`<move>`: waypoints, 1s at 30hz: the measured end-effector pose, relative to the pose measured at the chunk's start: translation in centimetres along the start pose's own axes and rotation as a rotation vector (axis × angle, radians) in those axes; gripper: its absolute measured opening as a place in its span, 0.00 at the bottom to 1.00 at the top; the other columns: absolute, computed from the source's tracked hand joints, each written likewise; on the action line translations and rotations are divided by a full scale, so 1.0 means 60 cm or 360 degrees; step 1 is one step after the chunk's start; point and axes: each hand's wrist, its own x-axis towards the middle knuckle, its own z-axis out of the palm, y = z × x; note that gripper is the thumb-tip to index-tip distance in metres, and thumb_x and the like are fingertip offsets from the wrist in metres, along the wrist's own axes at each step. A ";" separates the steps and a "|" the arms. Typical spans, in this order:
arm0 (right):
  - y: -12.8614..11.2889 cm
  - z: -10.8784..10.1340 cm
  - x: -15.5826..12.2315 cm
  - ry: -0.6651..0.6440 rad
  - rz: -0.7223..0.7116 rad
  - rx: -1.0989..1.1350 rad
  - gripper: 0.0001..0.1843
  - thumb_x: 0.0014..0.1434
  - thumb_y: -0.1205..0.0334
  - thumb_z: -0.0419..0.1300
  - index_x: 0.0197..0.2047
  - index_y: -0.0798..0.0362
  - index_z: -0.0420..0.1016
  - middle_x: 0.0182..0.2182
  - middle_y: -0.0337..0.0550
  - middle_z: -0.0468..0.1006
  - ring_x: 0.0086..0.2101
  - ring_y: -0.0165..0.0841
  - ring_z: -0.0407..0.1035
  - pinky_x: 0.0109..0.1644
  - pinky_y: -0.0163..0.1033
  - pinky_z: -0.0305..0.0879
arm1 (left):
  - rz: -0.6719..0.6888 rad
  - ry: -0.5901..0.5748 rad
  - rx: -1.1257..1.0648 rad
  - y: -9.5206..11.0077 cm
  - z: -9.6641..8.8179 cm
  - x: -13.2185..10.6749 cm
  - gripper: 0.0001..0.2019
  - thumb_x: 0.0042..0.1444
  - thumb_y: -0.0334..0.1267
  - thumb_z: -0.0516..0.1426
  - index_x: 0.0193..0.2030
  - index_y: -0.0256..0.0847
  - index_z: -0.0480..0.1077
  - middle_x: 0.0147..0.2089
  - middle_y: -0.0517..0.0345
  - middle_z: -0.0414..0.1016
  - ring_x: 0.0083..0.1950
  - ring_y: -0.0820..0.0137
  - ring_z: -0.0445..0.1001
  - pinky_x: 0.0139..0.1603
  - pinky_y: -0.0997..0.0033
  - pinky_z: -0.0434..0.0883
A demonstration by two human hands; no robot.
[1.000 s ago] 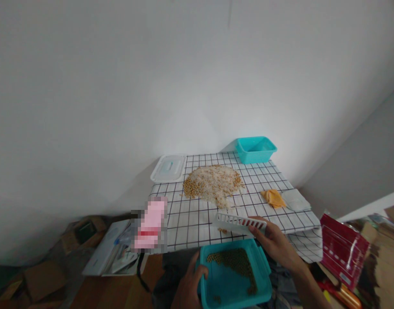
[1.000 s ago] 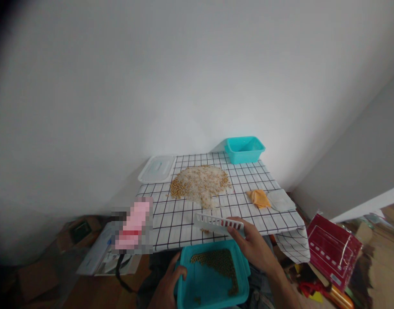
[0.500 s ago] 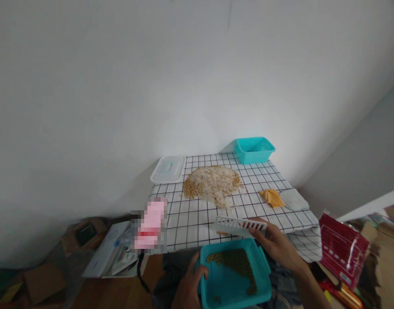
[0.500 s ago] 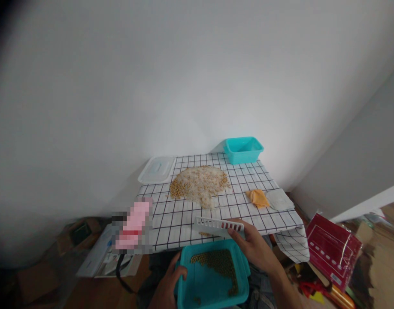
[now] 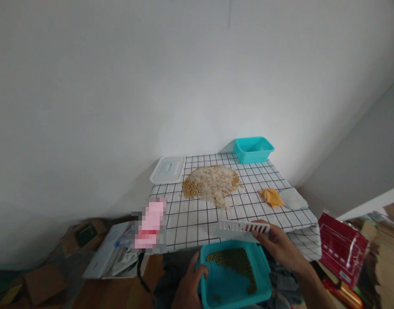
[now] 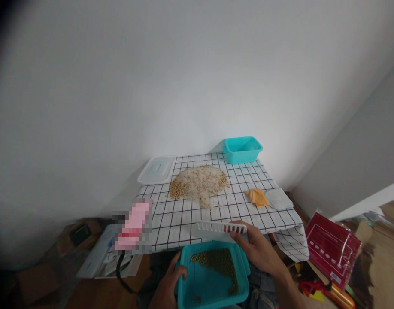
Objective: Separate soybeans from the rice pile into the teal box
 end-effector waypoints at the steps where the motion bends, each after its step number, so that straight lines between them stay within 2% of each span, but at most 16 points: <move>1: 0.004 -0.003 0.003 0.0065 -0.0002 -0.0015 0.23 0.67 0.45 0.57 0.54 0.51 0.78 0.50 0.49 0.82 0.47 0.45 0.76 0.54 0.49 0.73 | 0.0001 0.0001 0.0006 -0.001 0.000 0.000 0.24 0.40 0.47 0.69 0.36 0.45 0.60 0.70 0.46 0.59 0.62 0.56 0.71 0.55 0.65 0.72; 4: 0.015 -0.013 0.011 0.0287 -0.0057 -0.0107 0.23 0.67 0.46 0.57 0.56 0.51 0.77 0.53 0.50 0.80 0.51 0.47 0.74 0.59 0.52 0.68 | -0.0016 0.0014 0.0032 -0.004 -0.001 0.002 0.24 0.39 0.49 0.69 0.36 0.45 0.61 0.69 0.46 0.60 0.56 0.58 0.75 0.51 0.66 0.74; 7: 0.019 -0.019 0.014 0.0381 -0.0118 -0.0134 0.21 0.67 0.47 0.58 0.56 0.50 0.77 0.54 0.49 0.80 0.54 0.47 0.72 0.62 0.52 0.65 | -0.0042 0.0032 0.0065 -0.005 0.001 0.003 0.23 0.40 0.49 0.68 0.36 0.45 0.61 0.68 0.46 0.61 0.52 0.60 0.77 0.47 0.67 0.75; 9: 0.014 -0.016 0.012 0.0336 -0.0107 -0.0115 0.21 0.67 0.48 0.58 0.56 0.49 0.77 0.53 0.48 0.80 0.54 0.46 0.72 0.61 0.51 0.66 | -0.0030 0.0043 0.0071 -0.006 0.002 0.004 0.23 0.39 0.48 0.68 0.36 0.45 0.61 0.67 0.47 0.62 0.52 0.60 0.77 0.45 0.69 0.75; 13: 0.003 0.003 0.010 0.0094 -0.0045 -0.0062 0.21 0.68 0.47 0.57 0.57 0.48 0.77 0.52 0.46 0.81 0.49 0.45 0.75 0.55 0.48 0.72 | 0.0019 0.0086 0.0099 -0.004 0.003 0.007 0.25 0.37 0.50 0.68 0.35 0.45 0.60 0.66 0.46 0.62 0.55 0.58 0.75 0.47 0.69 0.75; 17: 0.007 0.010 0.031 0.0154 -0.0072 -0.0066 0.23 0.67 0.45 0.57 0.57 0.49 0.78 0.52 0.46 0.82 0.50 0.45 0.76 0.55 0.48 0.72 | -0.0020 0.0034 0.0091 -0.001 -0.001 0.008 0.26 0.36 0.51 0.69 0.36 0.45 0.60 0.66 0.46 0.63 0.53 0.59 0.76 0.48 0.68 0.74; 20: 0.015 -0.003 0.056 0.0287 -0.0125 -0.0101 0.24 0.67 0.45 0.57 0.57 0.50 0.78 0.52 0.48 0.81 0.50 0.46 0.75 0.56 0.49 0.71 | -0.0059 0.0001 0.0085 -0.003 -0.003 0.008 0.27 0.36 0.51 0.69 0.36 0.45 0.61 0.67 0.45 0.63 0.52 0.59 0.76 0.49 0.66 0.74; 23: 0.019 -0.024 0.079 0.0373 -0.0147 -0.0161 0.24 0.66 0.45 0.58 0.56 0.51 0.78 0.51 0.48 0.82 0.50 0.47 0.76 0.57 0.51 0.70 | -0.0057 0.0015 0.0089 -0.008 -0.002 0.008 0.23 0.40 0.50 0.68 0.36 0.45 0.61 0.68 0.45 0.63 0.55 0.58 0.75 0.50 0.67 0.74; 25: 0.021 -0.037 0.094 0.0397 -0.0180 -0.0169 0.23 0.66 0.45 0.58 0.55 0.52 0.79 0.51 0.49 0.82 0.50 0.47 0.76 0.57 0.51 0.70 | -0.0036 0.0017 0.0095 -0.013 -0.002 0.008 0.20 0.43 0.47 0.67 0.36 0.45 0.62 0.67 0.46 0.64 0.56 0.59 0.75 0.51 0.68 0.73; 30: 0.015 -0.061 0.146 0.0477 -0.0261 -0.0116 0.21 0.65 0.46 0.60 0.51 0.53 0.80 0.46 0.47 0.84 0.48 0.46 0.77 0.54 0.48 0.72 | 0.0036 -0.0086 0.0110 -0.024 -0.005 0.010 0.20 0.41 0.40 0.66 0.38 0.45 0.61 0.66 0.47 0.63 0.55 0.60 0.75 0.50 0.70 0.74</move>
